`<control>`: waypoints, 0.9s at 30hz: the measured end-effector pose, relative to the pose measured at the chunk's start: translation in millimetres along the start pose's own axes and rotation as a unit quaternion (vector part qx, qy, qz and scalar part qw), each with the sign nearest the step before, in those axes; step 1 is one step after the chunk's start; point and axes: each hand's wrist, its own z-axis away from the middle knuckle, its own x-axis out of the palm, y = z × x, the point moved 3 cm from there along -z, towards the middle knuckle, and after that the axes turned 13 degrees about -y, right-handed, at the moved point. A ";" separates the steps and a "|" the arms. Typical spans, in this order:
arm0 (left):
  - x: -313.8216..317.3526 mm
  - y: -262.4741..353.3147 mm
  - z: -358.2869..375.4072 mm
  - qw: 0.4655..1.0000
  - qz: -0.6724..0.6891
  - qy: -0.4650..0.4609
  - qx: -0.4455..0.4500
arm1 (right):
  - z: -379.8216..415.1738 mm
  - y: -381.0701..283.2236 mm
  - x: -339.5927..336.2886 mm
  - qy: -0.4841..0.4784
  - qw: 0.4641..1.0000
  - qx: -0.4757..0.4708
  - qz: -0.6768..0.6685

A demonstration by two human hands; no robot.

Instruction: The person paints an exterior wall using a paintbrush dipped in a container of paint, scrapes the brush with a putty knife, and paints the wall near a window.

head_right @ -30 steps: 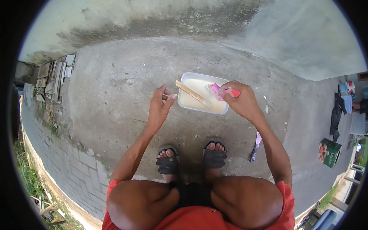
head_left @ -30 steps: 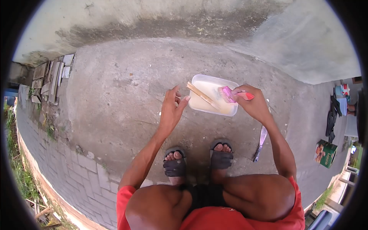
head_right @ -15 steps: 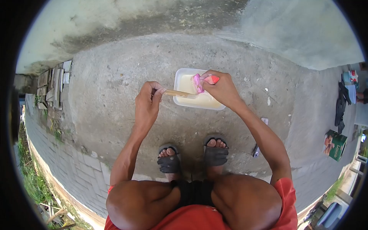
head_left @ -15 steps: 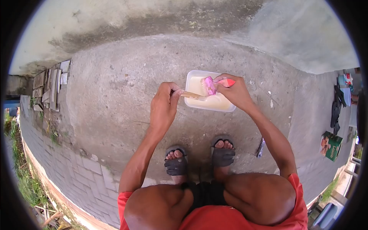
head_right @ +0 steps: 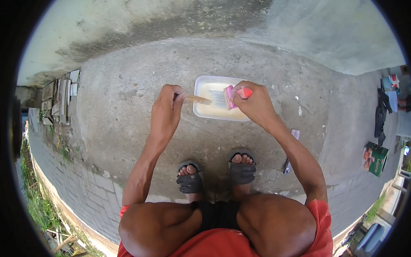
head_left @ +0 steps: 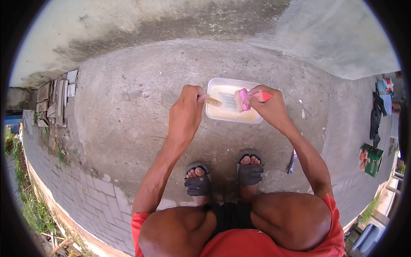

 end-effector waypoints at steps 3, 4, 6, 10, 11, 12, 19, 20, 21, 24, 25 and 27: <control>-1.3 -1.9 -11.9 1.000 0.020 -0.001 -0.009 | 15.4 -7.2 2.5 0.071 0.993 -0.086 0.031; -2.1 -3.4 -16.4 1.000 0.020 0.000 -0.008 | 18.0 -3.8 8.4 0.069 0.989 -0.119 0.053; -0.4 -8.0 -24.4 1.000 0.012 0.003 -0.010 | 24.2 4.1 14.2 0.069 0.983 -0.152 0.075; 4.7 -19.5 -37.1 0.999 0.019 0.017 -0.030 | 29.8 12.4 9.3 0.070 0.988 -0.130 0.046; 5.1 -22.1 -40.2 0.998 0.041 0.020 -0.030 | 32.4 13.4 7.3 0.083 0.990 -0.111 0.023; 3.8 -23.1 -45.1 0.997 0.064 0.026 -0.030 | 33.6 12.9 5.8 0.083 0.990 -0.113 0.024; 12.0 -47.7 -65.5 0.997 0.075 0.017 -0.024 | 45.6 32.3 4.0 0.065 0.990 -0.013 -0.122; 16.2 -56.8 -65.8 0.995 0.088 0.016 -0.034 | 46.1 34.2 3.5 0.068 0.991 -0.013 -0.118; 17.7 -61.4 -66.3 0.994 0.101 0.014 -0.044 | 46.2 34.6 3.5 0.069 0.991 -0.013 -0.118; 21.8 -71.1 -66.1 0.991 0.123 0.029 -0.046 | 49.6 34.1 2.5 0.082 0.988 -0.032 -0.124; 21.9 -73.4 -65.4 0.991 0.124 0.029 -0.045 | 48.9 33.7 1.8 0.082 0.988 -0.032 -0.123; 20.7 -79.3 -65.3 0.991 0.114 0.024 -0.058 | 46.5 35.2 0.2 0.081 0.989 -0.035 -0.120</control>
